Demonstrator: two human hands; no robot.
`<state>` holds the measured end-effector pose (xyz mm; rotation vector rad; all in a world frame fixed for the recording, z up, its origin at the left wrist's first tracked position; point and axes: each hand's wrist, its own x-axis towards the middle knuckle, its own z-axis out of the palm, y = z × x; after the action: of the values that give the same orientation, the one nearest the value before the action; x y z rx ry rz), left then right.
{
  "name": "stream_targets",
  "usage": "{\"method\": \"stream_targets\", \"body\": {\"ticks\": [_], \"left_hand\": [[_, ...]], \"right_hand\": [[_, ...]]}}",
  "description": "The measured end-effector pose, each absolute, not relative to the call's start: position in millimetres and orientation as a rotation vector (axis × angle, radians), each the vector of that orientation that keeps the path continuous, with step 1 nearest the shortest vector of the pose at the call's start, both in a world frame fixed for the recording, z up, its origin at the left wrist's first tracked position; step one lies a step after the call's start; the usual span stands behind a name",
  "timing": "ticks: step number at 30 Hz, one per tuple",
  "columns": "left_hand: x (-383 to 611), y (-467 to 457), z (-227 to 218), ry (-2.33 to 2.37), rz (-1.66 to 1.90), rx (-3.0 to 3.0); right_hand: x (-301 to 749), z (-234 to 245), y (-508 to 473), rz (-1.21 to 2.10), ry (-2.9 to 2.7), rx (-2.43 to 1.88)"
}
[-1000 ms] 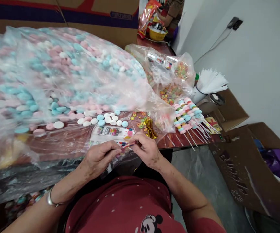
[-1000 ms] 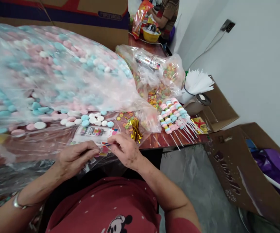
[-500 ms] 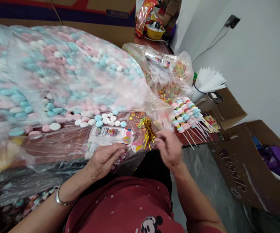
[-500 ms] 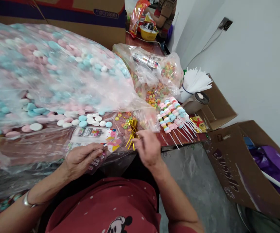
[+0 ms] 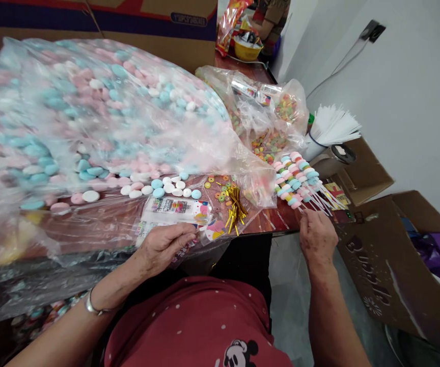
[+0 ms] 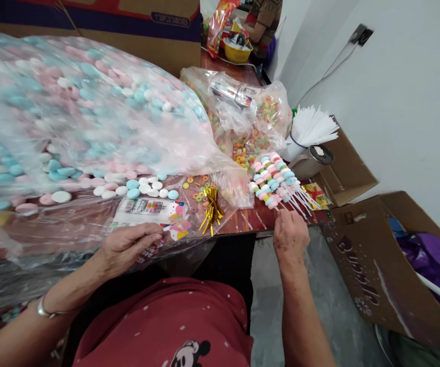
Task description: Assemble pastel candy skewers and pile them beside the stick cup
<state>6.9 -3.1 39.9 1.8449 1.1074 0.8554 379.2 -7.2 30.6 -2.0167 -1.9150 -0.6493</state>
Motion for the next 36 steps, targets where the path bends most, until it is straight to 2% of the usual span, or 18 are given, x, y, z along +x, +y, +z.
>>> {"method": "stream_targets", "body": {"ticks": [9,18,36], "left_hand": [[-3,6,43,1.116,0.884,1.813],[-13,6,45,1.058,0.862,1.841],[-24,14,45,0.982,0.641,1.860]], "right_hand": [[397,56,-23,-0.510,-1.699,-1.519],[337,81,-17,-0.076,-2.025,-1.060],[332,77,-4,-0.208,-2.313,-0.959]]}}
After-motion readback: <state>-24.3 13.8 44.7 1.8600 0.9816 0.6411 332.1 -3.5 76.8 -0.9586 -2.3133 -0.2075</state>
